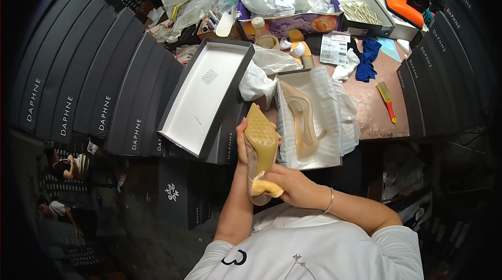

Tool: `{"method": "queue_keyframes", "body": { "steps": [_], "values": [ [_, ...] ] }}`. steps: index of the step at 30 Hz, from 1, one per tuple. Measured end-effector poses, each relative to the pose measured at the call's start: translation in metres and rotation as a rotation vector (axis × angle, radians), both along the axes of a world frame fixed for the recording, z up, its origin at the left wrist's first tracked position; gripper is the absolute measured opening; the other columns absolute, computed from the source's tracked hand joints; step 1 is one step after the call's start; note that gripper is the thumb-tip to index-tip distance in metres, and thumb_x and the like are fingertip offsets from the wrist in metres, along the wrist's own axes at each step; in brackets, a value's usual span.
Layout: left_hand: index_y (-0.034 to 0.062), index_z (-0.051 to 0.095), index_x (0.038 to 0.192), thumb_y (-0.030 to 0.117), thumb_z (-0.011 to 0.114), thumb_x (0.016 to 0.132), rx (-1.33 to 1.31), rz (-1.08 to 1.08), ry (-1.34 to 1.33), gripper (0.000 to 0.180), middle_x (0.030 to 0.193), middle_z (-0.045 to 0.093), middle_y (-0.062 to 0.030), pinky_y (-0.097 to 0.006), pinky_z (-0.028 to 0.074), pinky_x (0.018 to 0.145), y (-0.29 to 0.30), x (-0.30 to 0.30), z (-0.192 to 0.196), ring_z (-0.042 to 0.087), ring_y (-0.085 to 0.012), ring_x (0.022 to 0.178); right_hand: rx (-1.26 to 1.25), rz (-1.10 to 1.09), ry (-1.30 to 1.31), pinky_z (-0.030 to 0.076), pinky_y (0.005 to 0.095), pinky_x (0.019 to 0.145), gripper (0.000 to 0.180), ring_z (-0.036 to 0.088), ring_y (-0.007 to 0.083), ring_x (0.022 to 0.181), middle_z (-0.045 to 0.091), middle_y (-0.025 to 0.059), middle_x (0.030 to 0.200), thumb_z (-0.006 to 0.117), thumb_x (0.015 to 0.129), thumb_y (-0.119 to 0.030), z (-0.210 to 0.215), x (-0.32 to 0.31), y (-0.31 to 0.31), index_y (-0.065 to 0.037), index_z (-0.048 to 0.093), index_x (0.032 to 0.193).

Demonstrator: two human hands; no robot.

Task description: Inspecting, cleaning, and packing high-heeled shoes into boxes.

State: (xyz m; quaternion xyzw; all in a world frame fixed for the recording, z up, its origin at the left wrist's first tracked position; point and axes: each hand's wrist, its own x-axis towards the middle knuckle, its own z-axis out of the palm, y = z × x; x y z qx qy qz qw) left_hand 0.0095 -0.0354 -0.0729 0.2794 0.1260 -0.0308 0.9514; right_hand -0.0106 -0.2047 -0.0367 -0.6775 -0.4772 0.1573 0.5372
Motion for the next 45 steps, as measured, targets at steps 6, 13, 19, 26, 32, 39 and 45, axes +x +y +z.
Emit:
{"method": "queue_keyframes", "body": {
  "steps": [6,13,19,26,32,39,45],
  "values": [
    [0.0127,0.049,0.121,0.052,0.037,0.093,-0.007,0.053,0.005,0.05,0.094,0.06,-0.0144,-0.04,0.055,0.071,-0.007,-0.009,-0.016,0.063,-0.028,0.071,0.07,-0.168,-0.282,0.047,0.039,0.074,0.029,0.057,0.033,0.083,0.054,0.0138,0.09,0.065,0.072,-0.002,-0.012,0.013,0.002,-0.003,0.058,0.1],
    [0.0175,0.033,0.144,0.051,0.037,0.094,-0.044,-0.123,-0.108,0.06,0.101,0.057,-0.0198,-0.041,0.055,0.072,0.003,-0.022,-0.005,0.064,-0.0276,0.08,0.096,-0.167,-0.361,0.047,0.0377,0.073,0.032,0.057,0.032,0.085,0.056,0.0149,0.091,0.065,0.072,-0.005,-0.017,-0.008,-0.005,-0.003,0.058,0.104],
    [0.0141,0.021,0.15,0.057,0.035,0.094,-0.013,-0.028,0.089,0.072,0.107,0.058,-0.019,-0.037,0.049,0.09,-0.033,-0.039,0.004,0.06,-0.0253,0.1,0.007,-0.299,-0.326,0.047,0.0385,0.071,0.023,0.057,0.031,0.083,0.054,0.0131,0.085,0.06,0.077,-0.007,-0.006,0.02,-0.021,-0.004,0.057,0.1],
    [0.012,0.022,0.149,0.065,0.035,0.092,-0.017,-0.432,-0.098,0.078,0.107,0.058,-0.0166,-0.035,0.049,0.087,-0.034,-0.047,-0.032,0.06,-0.0255,0.095,-0.014,-0.272,-0.412,0.047,0.0385,0.072,0.022,0.056,0.0319,0.081,0.054,0.0121,0.085,0.061,0.074,-0.01,-0.002,0.034,-0.032,-0.004,0.056,0.095],
    [0.0029,0.028,0.145,0.053,0.044,0.094,0.298,-0.327,-0.171,0.073,0.116,0.058,-0.0174,-0.037,0.048,0.092,-0.039,-0.045,-0.032,0.06,-0.0269,0.104,0.011,-0.338,-0.462,0.046,0.0395,0.071,0.014,0.054,0.0318,0.076,0.05,0.012,0.08,0.057,0.076,-0.007,0.007,0.052,-0.022,-0.004,0.051,0.088],
    [0.0095,0.019,0.149,0.068,0.041,0.087,0.029,-0.215,-0.068,0.088,0.107,0.058,-0.0207,-0.036,0.051,0.082,-0.048,-0.045,-0.017,0.061,-0.0275,0.093,-0.001,-0.16,-0.495,0.046,0.0376,0.07,0.02,0.057,0.031,0.077,0.054,0.0123,0.085,0.06,0.076,-0.01,-0.005,0.02,-0.034,-0.005,0.057,0.095],
    [0.0076,0.013,0.15,0.064,0.045,0.086,-0.048,-0.38,-0.288,0.091,0.11,0.059,-0.0173,-0.036,0.048,0.089,-0.034,-0.035,-0.03,0.06,-0.0251,0.099,-0.107,-0.028,-0.345,0.044,0.0354,0.06,0.018,0.057,0.0263,0.074,0.051,0.0093,0.08,0.059,0.075,-0.012,-0.002,0.009,-0.051,-0.004,0.053,0.09]
  ]
}}
